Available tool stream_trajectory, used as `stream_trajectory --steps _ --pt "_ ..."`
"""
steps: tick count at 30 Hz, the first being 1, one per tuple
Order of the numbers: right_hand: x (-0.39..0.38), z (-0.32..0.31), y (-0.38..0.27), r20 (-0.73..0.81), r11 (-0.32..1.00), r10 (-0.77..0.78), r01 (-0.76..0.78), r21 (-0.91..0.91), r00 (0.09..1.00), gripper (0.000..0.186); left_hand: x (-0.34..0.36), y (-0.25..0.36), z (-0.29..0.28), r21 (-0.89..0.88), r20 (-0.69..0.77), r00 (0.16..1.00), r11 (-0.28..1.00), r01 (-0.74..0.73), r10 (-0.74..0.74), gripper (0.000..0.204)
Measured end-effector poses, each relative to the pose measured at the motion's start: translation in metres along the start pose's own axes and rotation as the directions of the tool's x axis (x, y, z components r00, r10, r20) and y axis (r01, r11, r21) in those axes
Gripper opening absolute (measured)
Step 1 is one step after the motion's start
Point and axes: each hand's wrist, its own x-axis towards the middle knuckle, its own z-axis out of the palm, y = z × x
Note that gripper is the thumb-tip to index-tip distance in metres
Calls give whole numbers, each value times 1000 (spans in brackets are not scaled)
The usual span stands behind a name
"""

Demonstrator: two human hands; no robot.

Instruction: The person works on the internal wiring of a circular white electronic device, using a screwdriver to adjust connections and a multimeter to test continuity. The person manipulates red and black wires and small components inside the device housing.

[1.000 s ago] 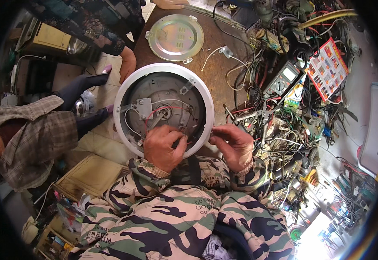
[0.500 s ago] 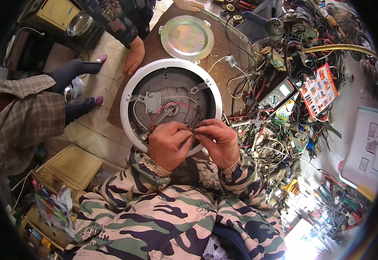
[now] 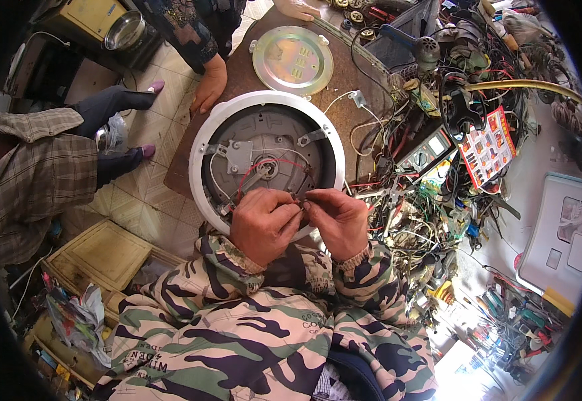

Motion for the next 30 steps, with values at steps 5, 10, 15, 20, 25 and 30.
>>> stream_trajectory --steps 5,10,15,20,25,30 --pt "1 -4 3 42 995 -83 85 -48 996 13 -2 0 1 -26 10 1000 999 25 -25 13" --pt "0 -7 13 52 997 -74 73 27 996 16 0 -2 0 -117 52 994 988 101 -95 19" --pt "0 -4 14 65 983 -137 144 -111 988 17 -2 1 -1 -202 52 948 927 317 -313 18" --pt "1 -3 8 57 977 -173 179 -116 983 21 -3 -3 -1 -113 -34 982 977 182 -187 16" --pt "4 -4 6 86 960 -210 222 -173 974 21 -6 -5 1 -129 8 974 965 227 -228 17" --pt "4 -3 1 63 918 -290 296 -262 955 19 -4 -5 0 -115 12 981 975 192 -192 17"
